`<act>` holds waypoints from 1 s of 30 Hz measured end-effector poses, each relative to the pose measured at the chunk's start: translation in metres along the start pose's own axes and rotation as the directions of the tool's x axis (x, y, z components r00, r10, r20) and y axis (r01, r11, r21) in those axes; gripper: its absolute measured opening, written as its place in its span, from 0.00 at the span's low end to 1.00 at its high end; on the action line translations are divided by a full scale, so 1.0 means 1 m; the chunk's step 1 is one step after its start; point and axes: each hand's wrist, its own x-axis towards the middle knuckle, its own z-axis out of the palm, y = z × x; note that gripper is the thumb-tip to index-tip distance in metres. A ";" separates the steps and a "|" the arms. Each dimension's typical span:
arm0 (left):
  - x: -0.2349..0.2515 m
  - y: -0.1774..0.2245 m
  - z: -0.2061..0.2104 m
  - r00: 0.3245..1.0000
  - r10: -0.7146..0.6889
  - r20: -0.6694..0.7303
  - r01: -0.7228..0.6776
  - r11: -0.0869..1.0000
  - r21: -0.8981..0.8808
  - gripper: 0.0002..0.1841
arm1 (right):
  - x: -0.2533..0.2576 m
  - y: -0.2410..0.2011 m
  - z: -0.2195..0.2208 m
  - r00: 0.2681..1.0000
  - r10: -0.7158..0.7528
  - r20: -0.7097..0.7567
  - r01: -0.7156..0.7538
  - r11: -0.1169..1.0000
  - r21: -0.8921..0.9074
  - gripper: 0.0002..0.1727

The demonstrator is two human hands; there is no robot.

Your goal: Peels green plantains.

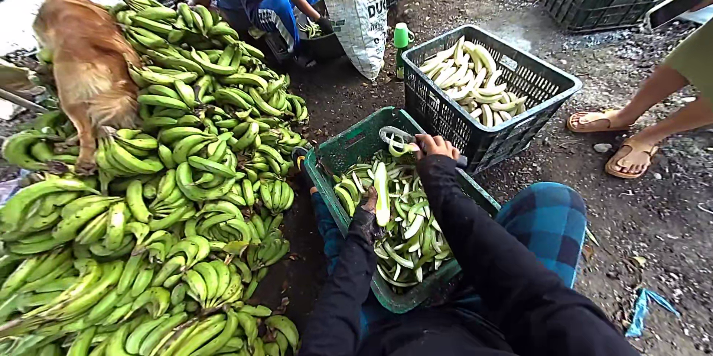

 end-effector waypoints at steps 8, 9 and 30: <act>0.021 -0.001 -0.003 0.974 0.100 -0.203 -0.102 0.995 0.003 0.24 | -0.076 0.013 0.017 0.868 0.019 0.496 -0.018 1.000 -0.005 0.27; 0.018 -0.002 -0.004 0.996 0.036 -0.087 -0.043 0.996 -0.083 0.24 | -0.068 0.018 0.023 0.909 0.002 0.416 -0.002 1.000 0.001 0.26; 0.011 0.026 -0.010 0.916 0.142 0.376 -0.277 0.901 0.334 0.26 | 0.008 -0.004 0.028 0.899 0.103 0.426 -0.096 0.995 -0.038 0.23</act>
